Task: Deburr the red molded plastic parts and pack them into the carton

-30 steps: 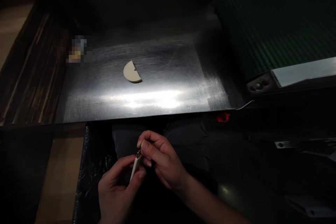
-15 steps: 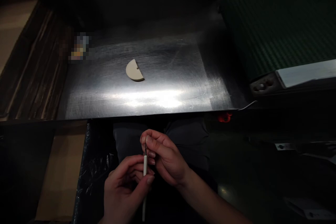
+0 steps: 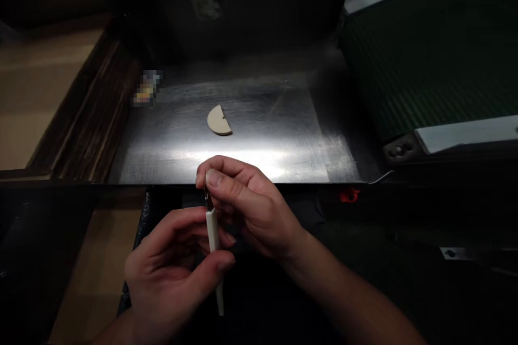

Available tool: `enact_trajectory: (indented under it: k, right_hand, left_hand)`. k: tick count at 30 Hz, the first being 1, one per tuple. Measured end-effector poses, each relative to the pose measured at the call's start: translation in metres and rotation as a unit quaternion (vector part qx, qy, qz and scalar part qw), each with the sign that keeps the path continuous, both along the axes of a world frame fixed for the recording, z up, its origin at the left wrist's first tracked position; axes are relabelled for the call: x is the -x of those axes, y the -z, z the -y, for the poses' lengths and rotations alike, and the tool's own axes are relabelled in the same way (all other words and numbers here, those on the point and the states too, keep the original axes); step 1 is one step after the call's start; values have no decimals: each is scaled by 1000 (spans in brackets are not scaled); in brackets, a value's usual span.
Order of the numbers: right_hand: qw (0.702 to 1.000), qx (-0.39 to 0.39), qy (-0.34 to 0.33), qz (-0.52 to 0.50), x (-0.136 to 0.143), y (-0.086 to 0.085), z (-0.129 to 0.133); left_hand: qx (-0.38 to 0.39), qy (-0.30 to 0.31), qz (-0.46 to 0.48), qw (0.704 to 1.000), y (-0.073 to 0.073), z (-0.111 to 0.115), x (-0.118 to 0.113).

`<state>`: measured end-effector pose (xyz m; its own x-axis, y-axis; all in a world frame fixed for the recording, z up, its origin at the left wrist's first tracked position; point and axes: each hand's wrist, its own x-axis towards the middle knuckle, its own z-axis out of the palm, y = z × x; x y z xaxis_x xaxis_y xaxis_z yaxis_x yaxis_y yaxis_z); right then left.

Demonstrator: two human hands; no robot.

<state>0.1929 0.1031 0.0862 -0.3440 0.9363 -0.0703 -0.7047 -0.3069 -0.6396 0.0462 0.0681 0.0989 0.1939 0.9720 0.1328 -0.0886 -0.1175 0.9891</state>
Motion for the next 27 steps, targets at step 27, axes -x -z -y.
enact_trajectory:
  k: [27]
  right_hand:
    - [997,37,59,30,-1,-26,24]
  left_hand:
    - [313,227,393,834,10,17,-10]
